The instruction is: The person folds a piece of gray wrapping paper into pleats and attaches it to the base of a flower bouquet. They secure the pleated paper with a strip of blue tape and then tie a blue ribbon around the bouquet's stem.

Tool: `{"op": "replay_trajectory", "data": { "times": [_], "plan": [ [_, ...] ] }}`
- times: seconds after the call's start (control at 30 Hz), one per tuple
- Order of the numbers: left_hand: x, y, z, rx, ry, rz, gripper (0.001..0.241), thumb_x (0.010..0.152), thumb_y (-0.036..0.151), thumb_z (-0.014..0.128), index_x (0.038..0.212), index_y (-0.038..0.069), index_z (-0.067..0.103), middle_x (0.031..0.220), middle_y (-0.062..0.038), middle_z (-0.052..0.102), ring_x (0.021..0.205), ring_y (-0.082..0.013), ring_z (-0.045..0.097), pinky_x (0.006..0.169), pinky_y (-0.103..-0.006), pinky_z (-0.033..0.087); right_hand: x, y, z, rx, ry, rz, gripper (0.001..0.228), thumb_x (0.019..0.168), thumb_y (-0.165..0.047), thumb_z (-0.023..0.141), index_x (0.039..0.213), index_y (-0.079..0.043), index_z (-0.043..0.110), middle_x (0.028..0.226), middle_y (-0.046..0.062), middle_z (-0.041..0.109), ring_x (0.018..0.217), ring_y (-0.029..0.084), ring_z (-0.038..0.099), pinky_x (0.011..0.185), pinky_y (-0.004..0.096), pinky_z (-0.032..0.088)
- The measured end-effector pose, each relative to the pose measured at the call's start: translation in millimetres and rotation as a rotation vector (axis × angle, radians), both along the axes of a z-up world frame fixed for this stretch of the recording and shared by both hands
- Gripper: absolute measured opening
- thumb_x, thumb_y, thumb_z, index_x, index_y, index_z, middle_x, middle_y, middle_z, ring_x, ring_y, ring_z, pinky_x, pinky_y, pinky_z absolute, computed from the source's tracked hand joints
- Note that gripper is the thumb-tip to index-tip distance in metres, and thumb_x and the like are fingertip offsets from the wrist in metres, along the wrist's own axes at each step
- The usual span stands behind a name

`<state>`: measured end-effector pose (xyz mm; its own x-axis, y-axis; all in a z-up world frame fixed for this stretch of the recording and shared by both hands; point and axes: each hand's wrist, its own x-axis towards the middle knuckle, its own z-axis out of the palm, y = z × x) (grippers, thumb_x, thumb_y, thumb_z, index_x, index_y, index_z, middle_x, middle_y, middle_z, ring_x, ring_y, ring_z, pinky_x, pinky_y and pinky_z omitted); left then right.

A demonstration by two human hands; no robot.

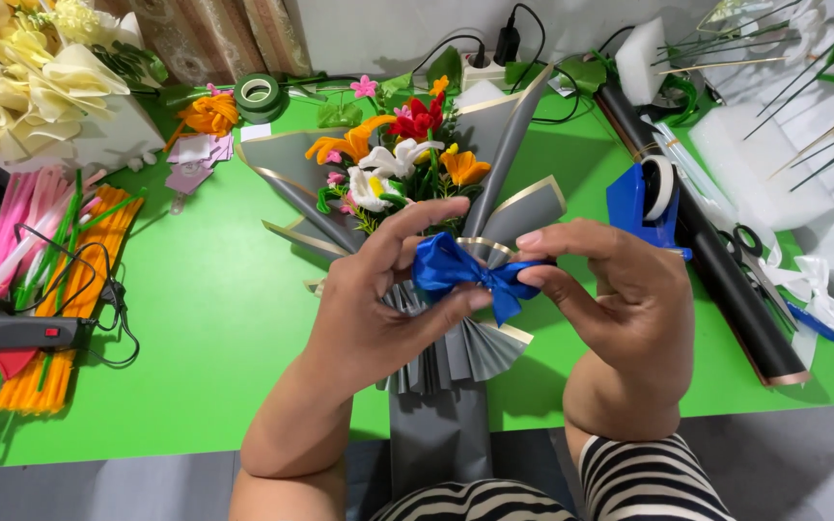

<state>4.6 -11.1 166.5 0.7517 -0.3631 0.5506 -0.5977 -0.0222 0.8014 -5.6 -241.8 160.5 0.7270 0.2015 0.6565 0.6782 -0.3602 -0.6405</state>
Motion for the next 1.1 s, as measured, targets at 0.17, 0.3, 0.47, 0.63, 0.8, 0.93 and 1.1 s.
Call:
{"op": "replay_trajectory", "data": {
  "times": [0.17, 0.3, 0.47, 0.63, 0.8, 0.93, 1.1],
  "plan": [
    [-0.2, -1.9, -2.1, -0.014, -0.037, 0.175, 0.029, 0.092, 0.016, 0.081, 0.119, 0.009, 0.071, 0.089, 0.004, 0.068, 0.067, -0.0053, 0.046, 0.064, -0.0202, 0.044, -0.4, -0.1, -1.2, 0.072, -0.005, 0.031, 0.028, 0.090, -0.011, 0.076, 0.113, -0.002, 0.063, 0.108, 0.012, 0.069, 0.101, 0.024, 0.073, 0.093, 0.031, 0.063],
    [0.2, 0.4, 0.4, -0.057, -0.063, 0.097, 0.023, 0.094, 0.015, 0.078, 0.113, 0.005, 0.069, 0.103, -0.002, 0.074, 0.072, -0.0084, 0.059, 0.066, -0.0246, 0.051, -1.8, 8.3, 16.2, -0.106, -0.126, 0.071, 0.033, 0.082, -0.010, 0.085, 0.108, -0.004, 0.066, 0.110, 0.018, 0.072, 0.104, 0.026, 0.075, 0.096, 0.034, 0.065],
    [-0.1, -3.5, -1.0, -0.074, -0.070, 0.079, 0.018, 0.093, 0.014, 0.076, 0.104, 0.006, 0.064, 0.101, -0.007, 0.074, 0.092, -0.0166, 0.074, 0.083, -0.0270, 0.060, -0.8, 13.4, 17.2, -0.109, -0.149, 0.067, 0.022, 0.087, -0.005, 0.079, 0.107, -0.002, 0.069, 0.107, 0.016, 0.074, 0.101, 0.025, 0.076, 0.094, 0.032, 0.065],
    [2.4, -3.2, -6.2, -0.036, -0.048, 0.131, 0.021, 0.094, 0.013, 0.079, 0.111, 0.011, 0.067, 0.106, -0.001, 0.075, 0.094, -0.0106, 0.071, 0.083, -0.0245, 0.058, -1.0, 10.2, 21.5, -0.148, -0.165, -0.046, 0.026, 0.085, -0.022, 0.075, 0.099, -0.001, 0.074, 0.106, 0.018, 0.075, 0.100, 0.028, 0.076, 0.091, 0.037, 0.060],
    [2.9, -4.5, -8.0, 0.029, -0.089, 0.156, 0.022, 0.094, 0.016, 0.080, 0.111, 0.012, 0.067, 0.108, 0.000, 0.076, 0.095, -0.0116, 0.074, 0.085, -0.0249, 0.060, 2.9, 5.5, 20.0, -0.234, -0.207, -0.033, 0.018, 0.088, -0.013, 0.078, 0.100, 0.001, 0.074, 0.111, 0.021, 0.074, 0.100, 0.032, 0.073, 0.091, 0.040, 0.059],
    [5.0, -4.1, -5.0, 0.092, -0.147, 0.126, 0.019, 0.097, 0.016, 0.075, 0.114, 0.011, 0.067, 0.108, -0.001, 0.077, 0.098, -0.0165, 0.078, 0.085, -0.0279, 0.061, 2.4, 4.5, 22.2, -0.246, -0.103, 0.003, 0.011, 0.092, -0.013, 0.073, 0.094, -0.003, 0.069, 0.108, 0.016, 0.073, 0.103, 0.027, 0.071, 0.095, 0.038, 0.057],
    [6.1, -2.9, -2.5, 0.155, -0.184, 0.083, 0.017, 0.099, 0.013, 0.073, 0.116, 0.012, 0.068, 0.110, -0.002, 0.077, 0.098, -0.0181, 0.078, 0.086, -0.0296, 0.059, 4.7, -0.4, 21.3, -0.204, -0.087, 0.057, 0.013, 0.098, -0.015, 0.065, 0.092, -0.004, 0.063, 0.095, 0.010, 0.067, 0.101, 0.028, 0.071, 0.096, 0.038, 0.058]
  ]
}}
